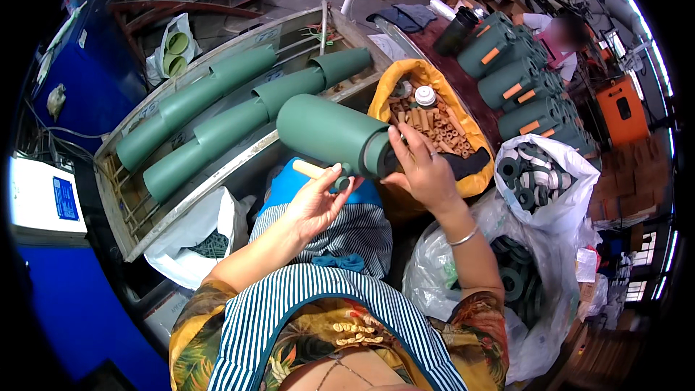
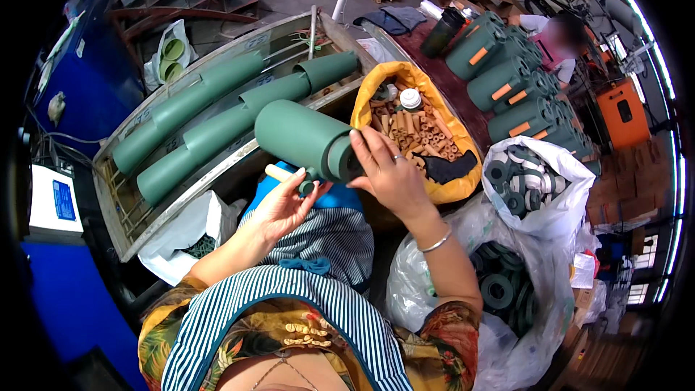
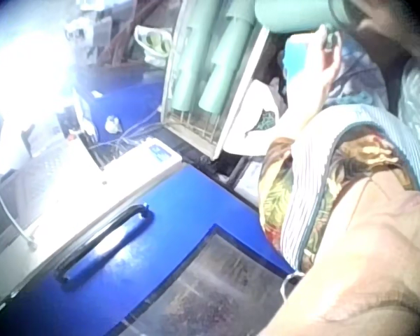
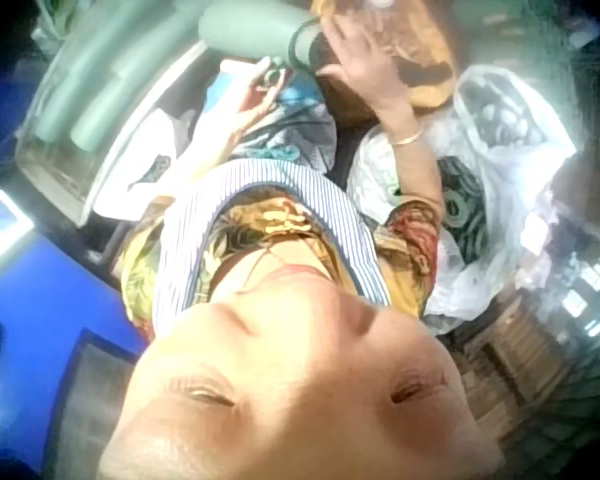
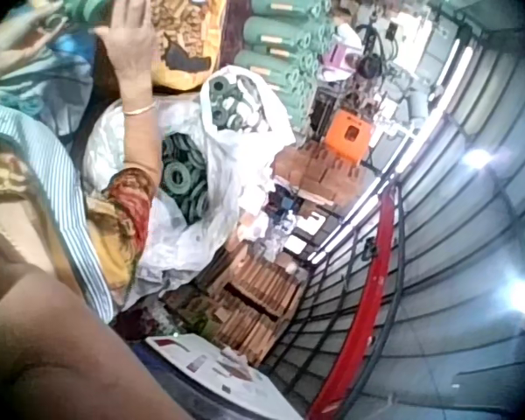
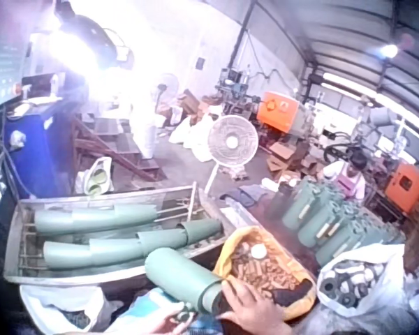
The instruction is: The person picks up green cylindrical housing parts and inserts smaller internal components and black caps into them by hand.
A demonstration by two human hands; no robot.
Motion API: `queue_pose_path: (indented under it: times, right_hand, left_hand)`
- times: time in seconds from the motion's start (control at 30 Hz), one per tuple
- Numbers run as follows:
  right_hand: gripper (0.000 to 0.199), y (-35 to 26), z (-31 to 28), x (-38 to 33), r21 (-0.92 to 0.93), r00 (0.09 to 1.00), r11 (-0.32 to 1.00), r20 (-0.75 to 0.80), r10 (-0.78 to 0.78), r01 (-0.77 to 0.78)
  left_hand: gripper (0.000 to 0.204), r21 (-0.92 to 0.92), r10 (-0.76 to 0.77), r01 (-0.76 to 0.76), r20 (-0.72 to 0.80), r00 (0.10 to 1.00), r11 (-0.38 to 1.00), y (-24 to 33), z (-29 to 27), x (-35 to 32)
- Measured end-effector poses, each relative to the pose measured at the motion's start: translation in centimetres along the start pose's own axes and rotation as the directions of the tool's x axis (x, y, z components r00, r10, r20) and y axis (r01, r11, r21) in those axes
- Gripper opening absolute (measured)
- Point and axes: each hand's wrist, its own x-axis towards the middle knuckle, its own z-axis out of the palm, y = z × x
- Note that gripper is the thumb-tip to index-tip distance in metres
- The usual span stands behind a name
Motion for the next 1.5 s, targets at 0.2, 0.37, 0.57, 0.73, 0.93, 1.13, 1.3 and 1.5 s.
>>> queue_pose_path:
  times: [0.2,0.37,0.57,0.73,0.93,1.13,1.3,1.5]
  right_hand:
    - [0.089,-3.6,6.1,0.0,0.291,0.789,0.840,-0.301,0.535,-0.459]
    - [0.071,-3.8,4.4,2.0,0.991,0.802,0.094,0.024,0.597,-0.100]
    - [0.082,-2.8,7.0,-0.2,0.454,0.899,0.820,-0.086,0.429,-0.348]
    - [0.052,-6.1,9.1,-1.3,0.781,0.555,0.215,0.194,0.809,-0.586]
    - [0.041,-6.3,12.2,-1.0,0.656,0.580,-0.754,0.609,0.541,0.014]
    - [0.036,-10.3,9.4,-1.6,0.552,0.703,-0.787,0.442,0.557,0.277]
    - [0.027,-5.8,5.3,-1.8,0.796,0.387,-0.369,0.186,0.903,0.479]
    - [0.021,7.2,-2.0,-3.5,0.970,0.194,0.172,-0.205,0.959,0.171]
  left_hand:
    - [0.022,0.130,0.260,-0.259,0.009,0.966,0.957,-0.4,-0.5,2.0]
    - [0.013,0.201,0.368,-0.374,0.068,0.927,0.905,0.5,-1.0,2.0]
    - [0.012,0.185,0.378,-0.384,0.068,0.923,0.905,0.6,-0.7,0.8]
    - [0.019,0.405,0.530,-0.542,0.153,0.834,0.736,-2.3,-1.4,2.7]
    - [0.031,0.670,0.700,-0.689,0.350,0.623,0.278,-0.9,-3.0,3.5]
    - [0.016,0.644,0.441,-0.635,0.465,0.768,0.426,-3.0,-0.5,4.0]
    - [0.062,0.653,0.085,-0.542,0.595,0.799,0.528,-4.5,2.8,7.1]
    - [0.046,0.150,-0.240,-0.420,0.632,0.737,-0.895,1.6,-3.1,9.0]
